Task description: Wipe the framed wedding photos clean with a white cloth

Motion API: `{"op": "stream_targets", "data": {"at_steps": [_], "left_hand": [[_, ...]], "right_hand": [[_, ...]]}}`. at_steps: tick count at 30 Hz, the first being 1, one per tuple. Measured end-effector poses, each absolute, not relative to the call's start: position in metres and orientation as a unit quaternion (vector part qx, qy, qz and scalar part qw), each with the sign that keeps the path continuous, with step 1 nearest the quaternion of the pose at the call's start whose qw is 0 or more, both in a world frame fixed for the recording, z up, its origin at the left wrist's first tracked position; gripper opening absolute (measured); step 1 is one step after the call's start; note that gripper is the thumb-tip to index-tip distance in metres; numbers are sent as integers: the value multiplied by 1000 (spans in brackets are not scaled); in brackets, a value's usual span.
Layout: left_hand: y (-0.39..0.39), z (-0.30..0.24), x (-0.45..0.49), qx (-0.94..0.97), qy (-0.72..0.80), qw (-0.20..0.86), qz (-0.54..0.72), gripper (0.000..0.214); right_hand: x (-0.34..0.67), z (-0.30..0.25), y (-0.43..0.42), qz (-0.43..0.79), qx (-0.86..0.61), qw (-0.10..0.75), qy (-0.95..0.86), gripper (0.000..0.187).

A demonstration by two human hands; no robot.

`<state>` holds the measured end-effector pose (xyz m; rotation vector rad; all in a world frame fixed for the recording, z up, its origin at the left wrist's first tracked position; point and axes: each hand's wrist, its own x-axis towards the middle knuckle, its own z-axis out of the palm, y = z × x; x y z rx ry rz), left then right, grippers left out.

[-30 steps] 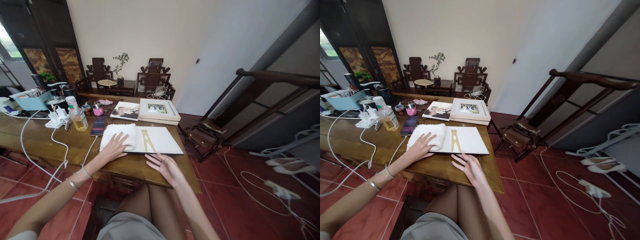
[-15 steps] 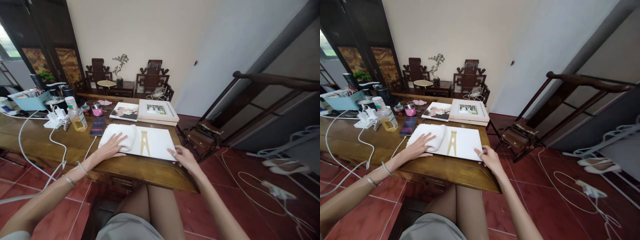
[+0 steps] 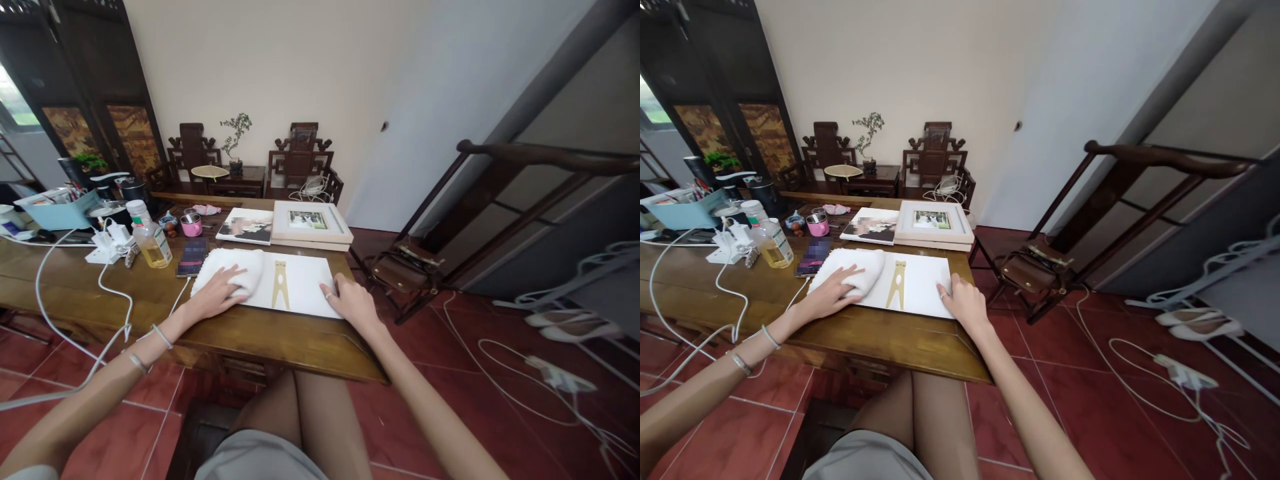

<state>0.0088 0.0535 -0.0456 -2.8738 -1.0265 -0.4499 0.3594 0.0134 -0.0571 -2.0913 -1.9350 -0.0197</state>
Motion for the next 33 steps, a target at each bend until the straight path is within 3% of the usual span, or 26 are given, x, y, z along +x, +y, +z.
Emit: {"op": "stream_targets", "data": {"at_steps": [5, 9, 18, 24, 33], "left_hand": [[78, -31, 21, -914, -340, 51, -217, 35], [102, -29, 51, -917, -320, 102, -214, 36], [93, -42, 79, -902, -410, 127, -37, 37], [68, -29, 74, -904, -379, 179, -84, 21], [86, -47, 75, -912, -396, 57, -88, 27]], "right_hand": [[360, -82, 52, 15, -618, 281, -734, 52], [360, -97, 64, 96, -609, 293, -731, 54], [365, -101, 63, 144, -585, 341, -722, 52], [366, -102, 64, 151, -586, 350, -715, 52], [366, -101, 63, 153, -578, 356, -718, 52]]}}
